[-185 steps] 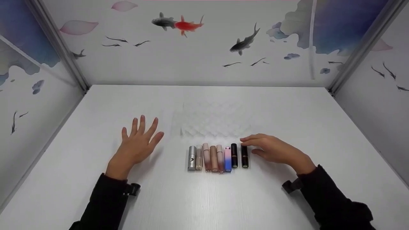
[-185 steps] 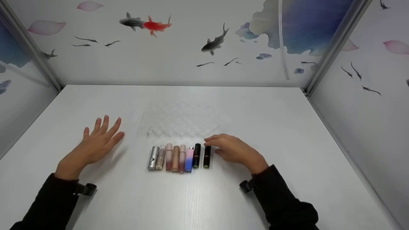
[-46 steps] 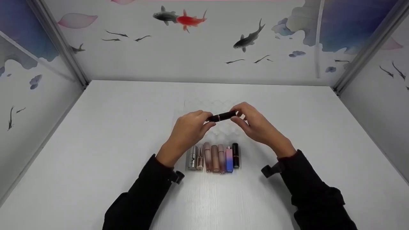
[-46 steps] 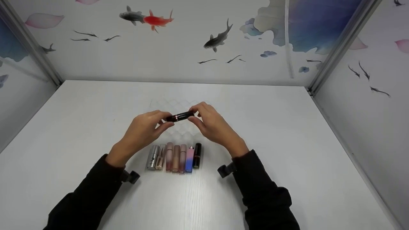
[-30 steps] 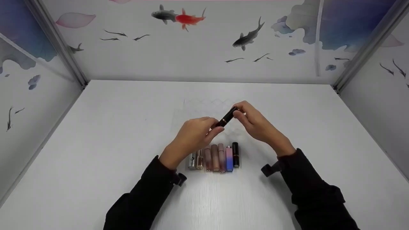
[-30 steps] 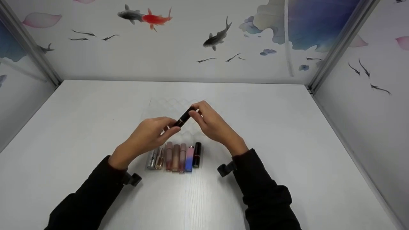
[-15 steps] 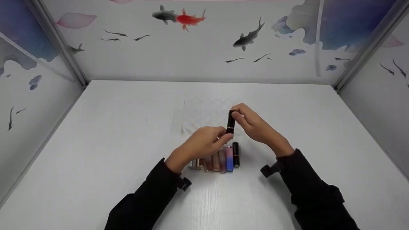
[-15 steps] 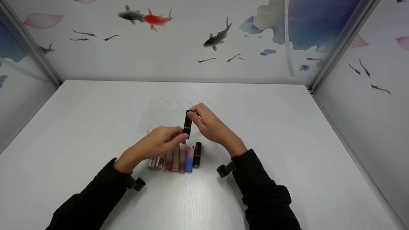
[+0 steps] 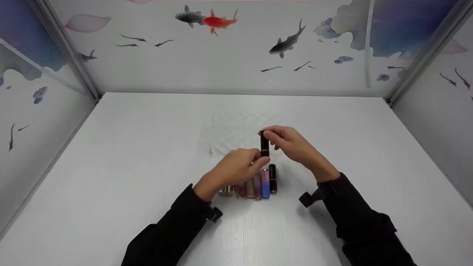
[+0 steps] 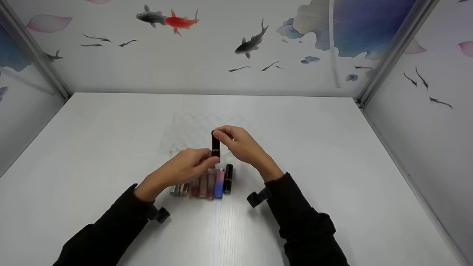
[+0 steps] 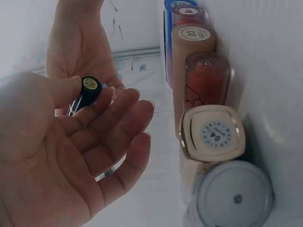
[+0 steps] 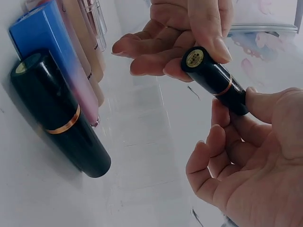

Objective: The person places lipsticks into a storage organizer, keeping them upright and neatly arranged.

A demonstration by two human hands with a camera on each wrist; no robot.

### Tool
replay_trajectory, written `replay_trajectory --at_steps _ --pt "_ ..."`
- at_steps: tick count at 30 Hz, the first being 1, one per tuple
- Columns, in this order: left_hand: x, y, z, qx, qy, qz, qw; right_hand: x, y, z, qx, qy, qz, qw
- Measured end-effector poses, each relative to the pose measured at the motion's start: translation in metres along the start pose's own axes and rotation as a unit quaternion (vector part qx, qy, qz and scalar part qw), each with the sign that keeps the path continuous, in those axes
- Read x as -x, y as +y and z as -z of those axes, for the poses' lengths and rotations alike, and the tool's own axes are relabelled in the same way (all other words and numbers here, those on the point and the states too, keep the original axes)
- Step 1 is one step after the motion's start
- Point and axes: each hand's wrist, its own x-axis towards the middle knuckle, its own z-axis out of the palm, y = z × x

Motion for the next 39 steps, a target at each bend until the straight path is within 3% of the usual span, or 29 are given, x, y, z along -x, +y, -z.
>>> replay_trajectory --at_steps 17,20,23,28,31,34,39 --pt "0.000 -0.005 0.003 0.019 0.007 0.021 0.9996 -0.001 0.002 -0.004 -0.012 0.015 0.007 0.9998" --pt "0.001 -0.009 0.010 0.025 0.025 0.028 0.9990 0.000 0.000 -0.001 -0.020 0.034 0.007 0.9992" --pt "0.002 -0.016 0.021 0.039 0.074 0.021 0.9963 0.001 -0.001 0.005 -0.028 0.059 0.005 0.9979" --pt "0.006 -0.032 0.041 0.058 0.187 0.018 0.9805 0.003 -0.001 0.017 -0.043 0.127 0.022 0.9908" --pt "0.009 -0.042 0.049 0.062 0.231 0.046 0.9698 0.004 0.000 0.024 -0.055 0.171 0.043 0.9827" --pt "0.011 -0.053 0.054 0.083 0.253 0.087 0.9598 0.005 0.002 0.029 -0.059 0.204 0.061 0.9753" --pt "0.014 -0.068 0.055 0.151 0.246 0.167 0.9428 0.006 0.004 0.036 -0.036 0.243 0.078 0.9662"
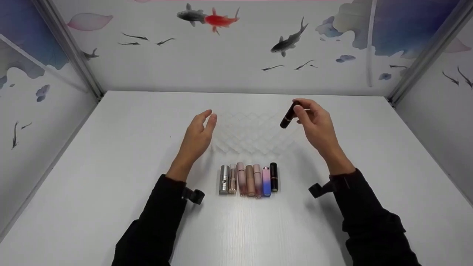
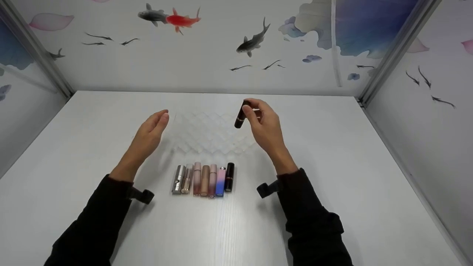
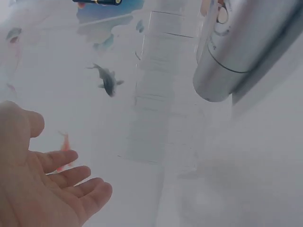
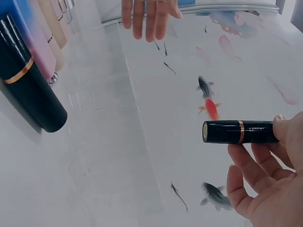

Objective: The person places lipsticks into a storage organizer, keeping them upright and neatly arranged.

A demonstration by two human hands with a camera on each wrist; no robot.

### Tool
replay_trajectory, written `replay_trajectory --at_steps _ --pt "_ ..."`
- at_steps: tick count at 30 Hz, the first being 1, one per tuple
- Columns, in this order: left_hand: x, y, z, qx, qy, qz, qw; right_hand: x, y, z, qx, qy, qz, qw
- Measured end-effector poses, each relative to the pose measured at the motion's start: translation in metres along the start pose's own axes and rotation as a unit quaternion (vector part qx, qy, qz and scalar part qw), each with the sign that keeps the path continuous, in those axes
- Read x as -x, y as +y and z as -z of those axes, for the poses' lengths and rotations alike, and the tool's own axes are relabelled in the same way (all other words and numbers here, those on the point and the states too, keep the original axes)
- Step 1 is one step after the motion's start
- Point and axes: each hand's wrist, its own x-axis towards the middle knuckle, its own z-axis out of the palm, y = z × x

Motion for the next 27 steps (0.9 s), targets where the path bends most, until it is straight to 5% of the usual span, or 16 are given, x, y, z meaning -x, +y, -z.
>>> replay_trajectory --at_steps 5,9,27 --pt "-0.003 -0.010 -0.001 0.027 -0.034 0.082 0.9957 -0.001 0.002 0.004 0.018 0.018 0.002 0.9997" --pt "-0.003 -0.014 -0.004 0.035 -0.066 0.111 0.9910 -0.002 0.005 0.006 0.030 0.023 -0.005 0.9993" --pt "-0.004 -0.022 -0.010 0.044 -0.106 0.104 0.9879 -0.004 0.019 0.017 0.075 0.031 -0.004 0.9967"
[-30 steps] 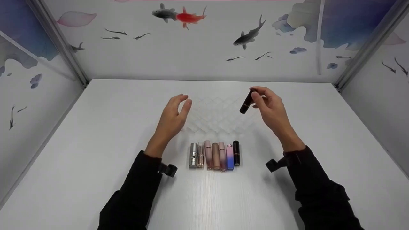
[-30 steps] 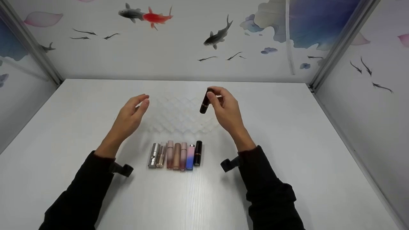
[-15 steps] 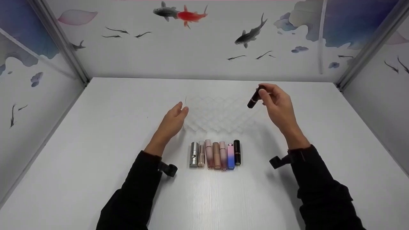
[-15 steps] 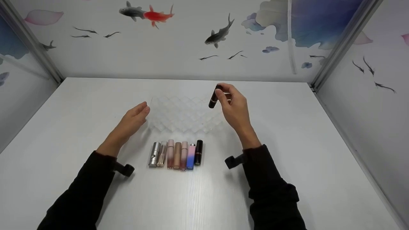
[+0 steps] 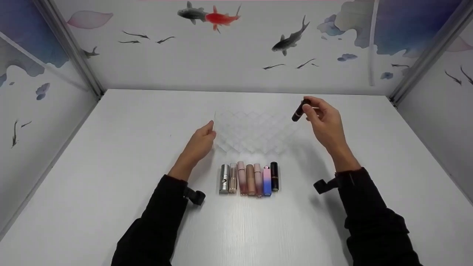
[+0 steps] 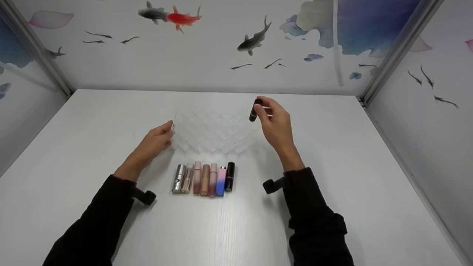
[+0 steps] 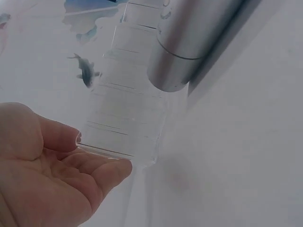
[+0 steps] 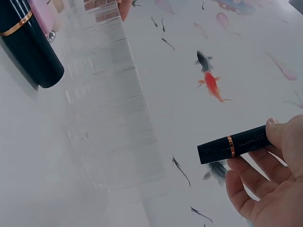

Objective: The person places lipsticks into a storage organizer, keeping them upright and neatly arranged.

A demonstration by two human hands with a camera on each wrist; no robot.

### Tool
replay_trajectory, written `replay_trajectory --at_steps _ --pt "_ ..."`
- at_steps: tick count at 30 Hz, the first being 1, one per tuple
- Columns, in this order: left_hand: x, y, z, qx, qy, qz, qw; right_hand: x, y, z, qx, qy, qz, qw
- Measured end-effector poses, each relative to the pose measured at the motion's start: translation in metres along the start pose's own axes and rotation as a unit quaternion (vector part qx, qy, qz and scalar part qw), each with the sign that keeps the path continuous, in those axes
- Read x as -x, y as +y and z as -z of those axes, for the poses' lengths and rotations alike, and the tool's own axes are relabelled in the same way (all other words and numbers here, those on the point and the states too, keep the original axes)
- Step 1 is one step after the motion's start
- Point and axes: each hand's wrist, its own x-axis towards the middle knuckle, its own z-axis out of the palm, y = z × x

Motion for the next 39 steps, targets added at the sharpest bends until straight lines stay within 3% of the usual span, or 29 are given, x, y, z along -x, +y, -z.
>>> replay_trajectory --at_steps 10,21,30,39 --pt "-0.001 -0.005 0.000 0.014 0.005 -0.009 0.9999 -0.001 0.017 -0.002 0.025 -0.034 -0.036 0.9985" --pt "0.001 -0.007 0.001 0.026 -0.007 -0.022 0.9994 -0.001 0.020 -0.001 0.037 -0.063 -0.051 0.9960" --pt "0.001 -0.008 0.004 0.038 -0.014 -0.011 0.9991 0.000 0.027 -0.005 0.083 -0.112 -0.070 0.9877" --pt "0.001 -0.009 0.004 0.040 -0.015 -0.006 0.9991 0.001 0.028 -0.003 0.096 -0.153 -0.117 0.9766"
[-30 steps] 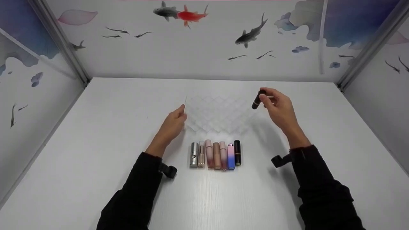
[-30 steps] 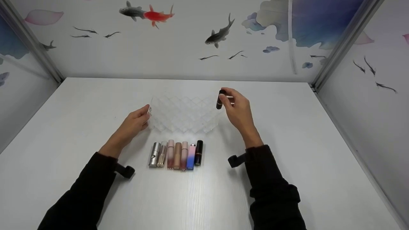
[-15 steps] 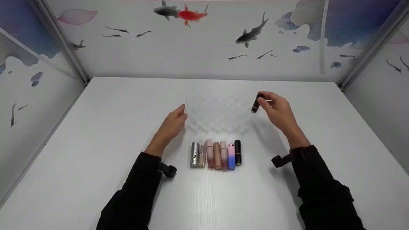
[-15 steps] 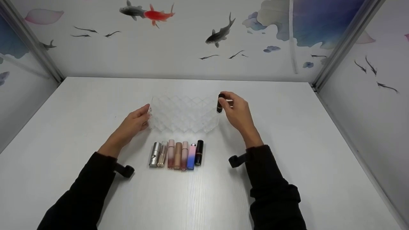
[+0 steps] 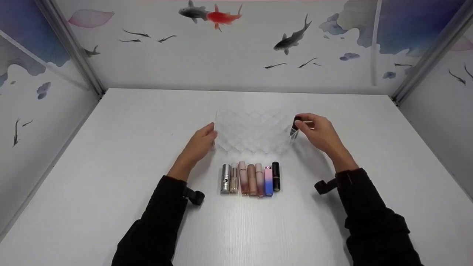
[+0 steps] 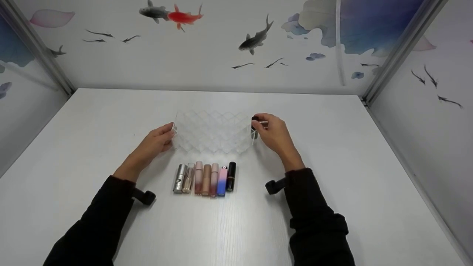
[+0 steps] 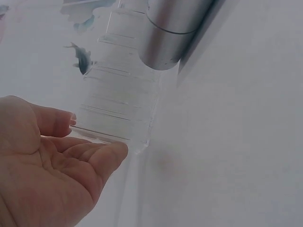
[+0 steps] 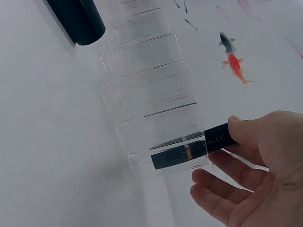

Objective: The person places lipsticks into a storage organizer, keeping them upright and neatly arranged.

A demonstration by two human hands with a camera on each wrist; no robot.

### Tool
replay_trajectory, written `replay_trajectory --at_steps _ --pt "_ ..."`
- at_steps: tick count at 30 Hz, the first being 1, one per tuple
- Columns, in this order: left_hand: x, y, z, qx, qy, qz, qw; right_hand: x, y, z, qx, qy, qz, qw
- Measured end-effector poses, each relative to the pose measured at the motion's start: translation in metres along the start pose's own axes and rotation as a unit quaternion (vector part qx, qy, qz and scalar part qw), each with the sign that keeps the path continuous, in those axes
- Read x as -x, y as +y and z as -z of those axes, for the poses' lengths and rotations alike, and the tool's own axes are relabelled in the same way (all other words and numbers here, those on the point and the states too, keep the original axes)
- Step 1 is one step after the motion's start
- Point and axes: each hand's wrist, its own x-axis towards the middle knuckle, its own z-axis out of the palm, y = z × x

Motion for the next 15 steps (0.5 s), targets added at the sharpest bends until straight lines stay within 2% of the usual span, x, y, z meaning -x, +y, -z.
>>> replay_trajectory --at_steps 6,15 --pt "-0.0005 -0.0002 -0.0003 -0.006 0.002 0.008 0.9999 -0.0002 0.0019 -0.0008 0.014 -0.007 0.000 0.9999" --pt "-0.0020 -0.0018 0.0011 -0.019 0.002 0.007 0.9998 -0.0019 0.0059 -0.0025 0.020 -0.027 -0.027 0.9991"
